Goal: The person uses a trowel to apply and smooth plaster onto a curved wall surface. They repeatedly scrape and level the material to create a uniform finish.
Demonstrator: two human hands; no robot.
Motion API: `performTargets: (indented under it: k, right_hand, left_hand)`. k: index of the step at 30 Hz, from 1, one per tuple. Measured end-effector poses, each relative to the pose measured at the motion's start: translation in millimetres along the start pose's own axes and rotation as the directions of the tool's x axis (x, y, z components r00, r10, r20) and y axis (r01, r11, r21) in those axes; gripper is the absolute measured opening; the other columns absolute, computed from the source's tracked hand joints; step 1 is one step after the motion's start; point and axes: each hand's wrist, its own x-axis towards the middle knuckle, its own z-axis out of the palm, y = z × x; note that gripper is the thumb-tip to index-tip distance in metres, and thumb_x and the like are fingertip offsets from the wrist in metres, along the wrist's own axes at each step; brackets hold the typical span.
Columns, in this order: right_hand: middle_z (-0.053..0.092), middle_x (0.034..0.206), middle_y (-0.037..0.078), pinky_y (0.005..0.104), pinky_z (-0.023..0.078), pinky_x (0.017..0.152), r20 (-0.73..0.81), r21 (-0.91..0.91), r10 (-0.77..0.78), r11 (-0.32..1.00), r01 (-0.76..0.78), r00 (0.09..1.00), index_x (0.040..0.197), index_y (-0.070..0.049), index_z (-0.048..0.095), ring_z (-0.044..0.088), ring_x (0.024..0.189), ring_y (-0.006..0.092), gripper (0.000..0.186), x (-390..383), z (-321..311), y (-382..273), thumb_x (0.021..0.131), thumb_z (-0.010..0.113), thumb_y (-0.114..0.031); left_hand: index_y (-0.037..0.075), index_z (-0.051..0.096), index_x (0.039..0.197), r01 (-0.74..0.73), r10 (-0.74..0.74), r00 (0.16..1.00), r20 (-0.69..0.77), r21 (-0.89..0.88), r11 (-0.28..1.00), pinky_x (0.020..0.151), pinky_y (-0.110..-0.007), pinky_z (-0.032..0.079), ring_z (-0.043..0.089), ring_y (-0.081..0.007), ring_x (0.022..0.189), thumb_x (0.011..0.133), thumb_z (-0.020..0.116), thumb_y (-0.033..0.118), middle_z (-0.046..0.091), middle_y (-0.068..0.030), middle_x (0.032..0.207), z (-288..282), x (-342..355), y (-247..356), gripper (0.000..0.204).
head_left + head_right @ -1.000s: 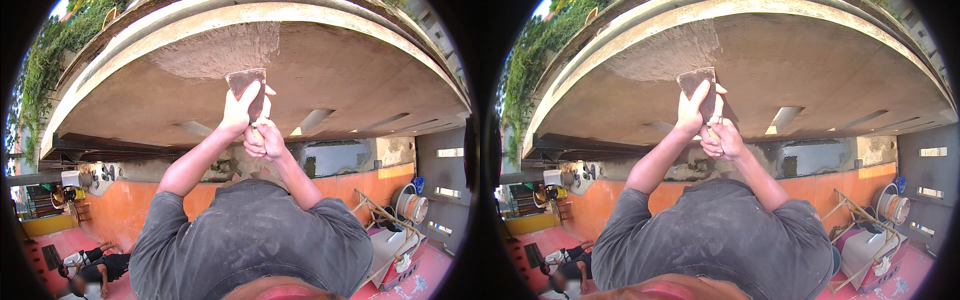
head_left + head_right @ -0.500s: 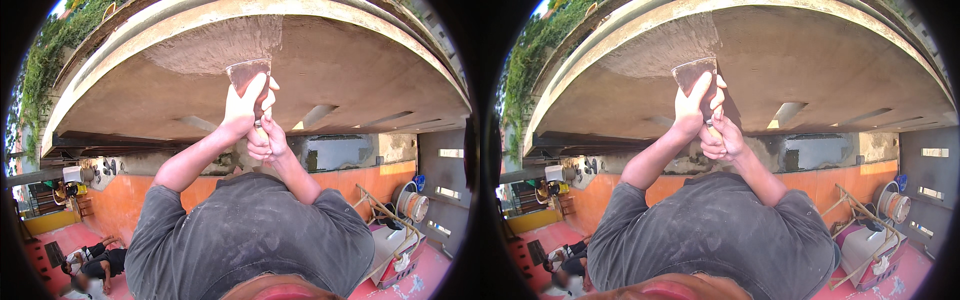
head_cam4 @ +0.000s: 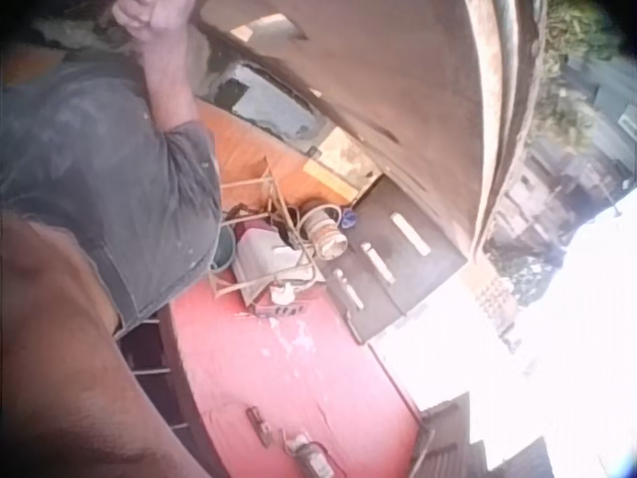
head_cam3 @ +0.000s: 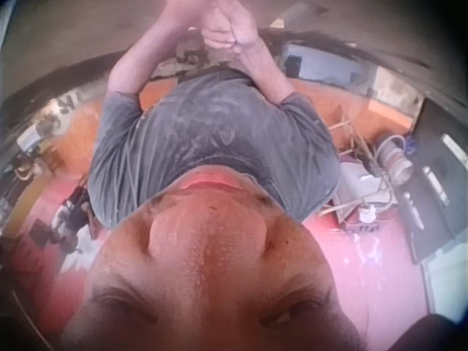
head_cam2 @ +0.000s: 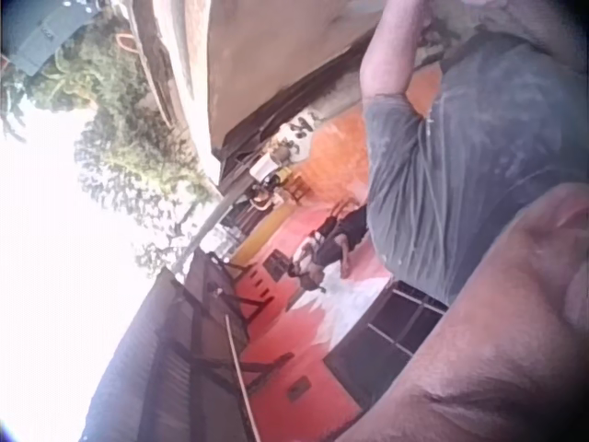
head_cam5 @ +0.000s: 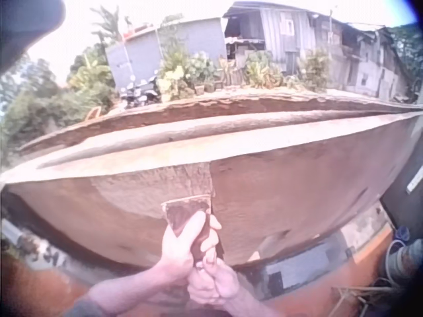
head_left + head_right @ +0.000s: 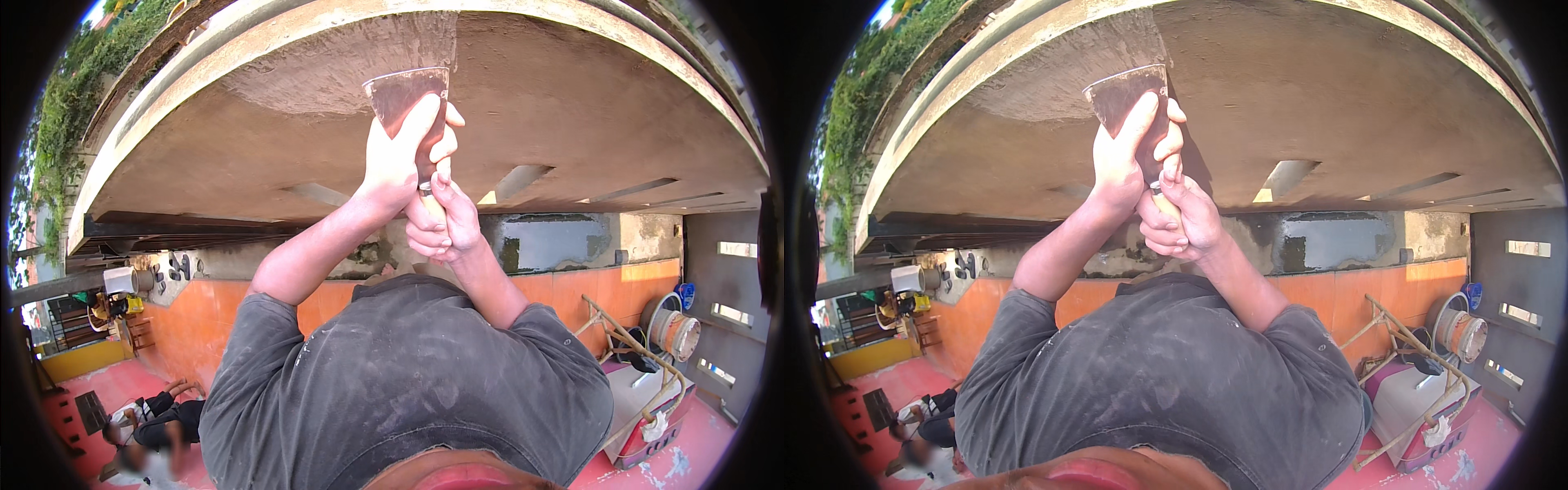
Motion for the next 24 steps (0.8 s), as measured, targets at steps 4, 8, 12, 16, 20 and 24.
performTargets:
  k: [4,8,12,16,20,24]
  right_hand:
    - [0.040,0.061,0.001,0.0222,0.030,0.031,-0.075,0.057,0.026,0.998,-0.021,0.997,0.118,-0.022,0.047,0.034,0.037,0.0063,0.023,-3.7,11.8,-0.6,0.113,0.033,-0.040]
    - [0.040,0.061,0.002,0.0222,0.031,0.031,-0.077,0.045,-0.003,0.999,0.007,0.997,0.120,-0.018,0.046,0.034,0.037,0.0065,0.025,-5.4,10.3,0.9,0.113,0.034,-0.039]
    - [0.041,0.062,0.002,0.0224,0.032,0.031,-0.071,0.012,0.001,1.000,0.000,0.997,0.118,-0.014,0.047,0.035,0.037,0.0067,0.026,-3.0,13.5,-4.7,0.113,0.035,-0.036]
    - [0.042,0.064,0.002,0.0213,0.031,0.031,-0.029,-0.001,0.002,1.000,-0.002,1.000,0.103,-0.013,0.047,0.036,0.038,0.0059,0.025,3.5,16.1,-11.6,0.112,0.040,-0.034]
    - [0.042,0.064,0.002,0.0213,0.031,0.031,-0.117,0.098,0.012,0.995,0.000,0.993,0.108,-0.011,0.046,0.035,0.038,0.0058,0.022,-7.3,18.7,-4.9,0.111,0.040,-0.033]
    - [0.043,0.064,0.002,0.0211,0.030,0.030,0.035,-0.005,0.000,1.000,0.000,0.999,0.112,-0.015,0.045,0.034,0.037,0.0060,0.021,9.3,11.5,-17.7,0.112,0.038,-0.035]
  left_hand:
    - [-0.003,0.060,0.103,-0.017,0.017,1.000,-0.010,0.006,1.000,0.048,-0.029,0.048,0.052,-0.0152,0.047,0.108,0.050,0.031,0.050,-0.0054,0.063,0.5,-2.3,-5.4,0.036]
    - [-0.002,0.059,0.104,-0.014,0.014,1.000,0.001,-0.005,1.000,0.048,-0.029,0.049,0.053,-0.0146,0.047,0.109,0.050,0.031,0.050,-0.0055,0.063,-0.1,-0.9,-6.0,0.035]
    - [-0.001,0.060,0.104,-0.032,0.032,0.999,-0.008,0.009,0.999,0.047,-0.029,0.048,0.052,-0.0138,0.046,0.109,0.048,0.031,0.050,-0.0047,0.063,3.9,-0.6,-2.0,0.035]
    - [-0.001,0.059,0.103,-0.072,0.073,0.997,0.008,-0.023,0.997,0.044,-0.028,0.048,0.052,-0.0135,0.044,0.108,0.050,0.031,0.051,-0.0041,0.063,8.3,2.3,4.7,0.033]
    - [0.000,0.060,0.103,-0.013,0.013,1.000,-0.002,-0.012,1.000,0.045,-0.028,0.048,0.052,-0.0141,0.044,0.108,0.053,0.031,0.050,-0.0041,0.063,4.9,-0.6,-8.0,0.032]
    - [0.001,0.061,0.102,-0.059,0.059,0.998,0.015,-0.017,0.998,0.045,-0.028,0.047,0.051,-0.0136,0.044,0.107,0.054,0.033,0.050,-0.0039,0.063,13.0,8.3,11.3,0.034]
